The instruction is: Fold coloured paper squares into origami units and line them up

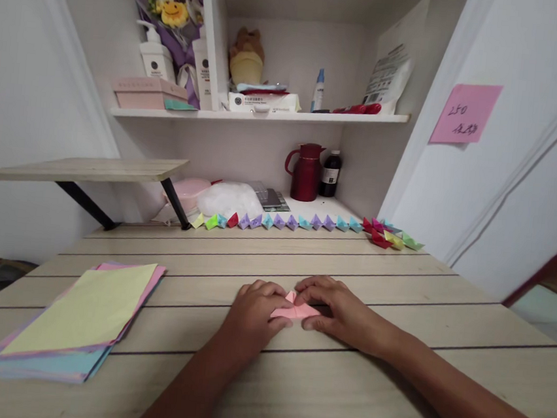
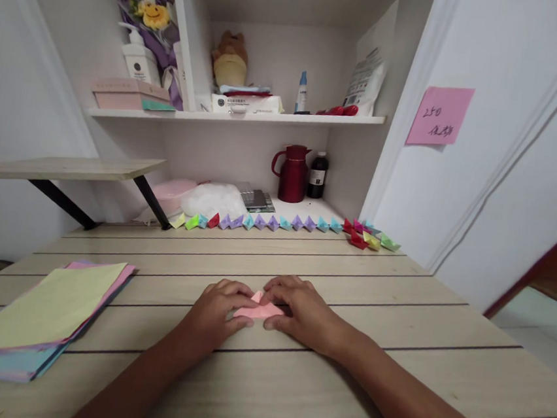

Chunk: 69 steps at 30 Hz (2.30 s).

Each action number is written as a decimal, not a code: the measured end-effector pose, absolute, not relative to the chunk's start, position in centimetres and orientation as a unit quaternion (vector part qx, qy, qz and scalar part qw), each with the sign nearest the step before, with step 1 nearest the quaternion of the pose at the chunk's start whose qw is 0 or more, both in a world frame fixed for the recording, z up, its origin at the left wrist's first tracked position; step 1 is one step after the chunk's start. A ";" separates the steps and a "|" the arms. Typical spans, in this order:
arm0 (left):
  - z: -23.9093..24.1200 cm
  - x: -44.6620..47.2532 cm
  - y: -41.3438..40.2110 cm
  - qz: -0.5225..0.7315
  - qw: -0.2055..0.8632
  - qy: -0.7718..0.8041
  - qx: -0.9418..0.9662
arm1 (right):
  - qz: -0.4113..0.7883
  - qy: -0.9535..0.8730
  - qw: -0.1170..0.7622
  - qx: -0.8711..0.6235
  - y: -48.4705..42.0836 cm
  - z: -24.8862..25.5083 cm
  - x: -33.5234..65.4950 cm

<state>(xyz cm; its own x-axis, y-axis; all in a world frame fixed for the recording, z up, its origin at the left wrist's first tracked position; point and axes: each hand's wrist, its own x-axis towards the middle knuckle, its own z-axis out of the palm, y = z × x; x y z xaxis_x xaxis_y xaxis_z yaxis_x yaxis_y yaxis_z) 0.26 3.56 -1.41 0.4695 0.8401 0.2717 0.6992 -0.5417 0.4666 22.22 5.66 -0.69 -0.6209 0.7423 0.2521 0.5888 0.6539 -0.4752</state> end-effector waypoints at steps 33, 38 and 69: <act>-1.8 0.9 4.3 0.325 0.175 0.509 0.778 | -0.012 -0.905 0.179 -0.386 5.3 -0.8 20.2; -1.8 1.2 4.4 0.383 0.205 0.509 0.743 | 0.002 -0.892 0.219 -0.396 5.5 -1.0 20.0; -2.1 3.9 2.8 0.589 0.650 0.357 0.322 | 0.354 -0.716 0.431 -0.419 3.8 -0.6 18.4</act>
<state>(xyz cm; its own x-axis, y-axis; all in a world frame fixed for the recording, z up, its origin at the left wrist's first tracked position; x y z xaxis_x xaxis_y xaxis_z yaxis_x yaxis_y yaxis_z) 3.90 2.84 -2.08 0.0521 0.9951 -0.0839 -0.5349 0.0988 0.8391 18.38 3.85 -0.64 -0.2764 0.9060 0.3207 0.2949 0.3976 -0.8689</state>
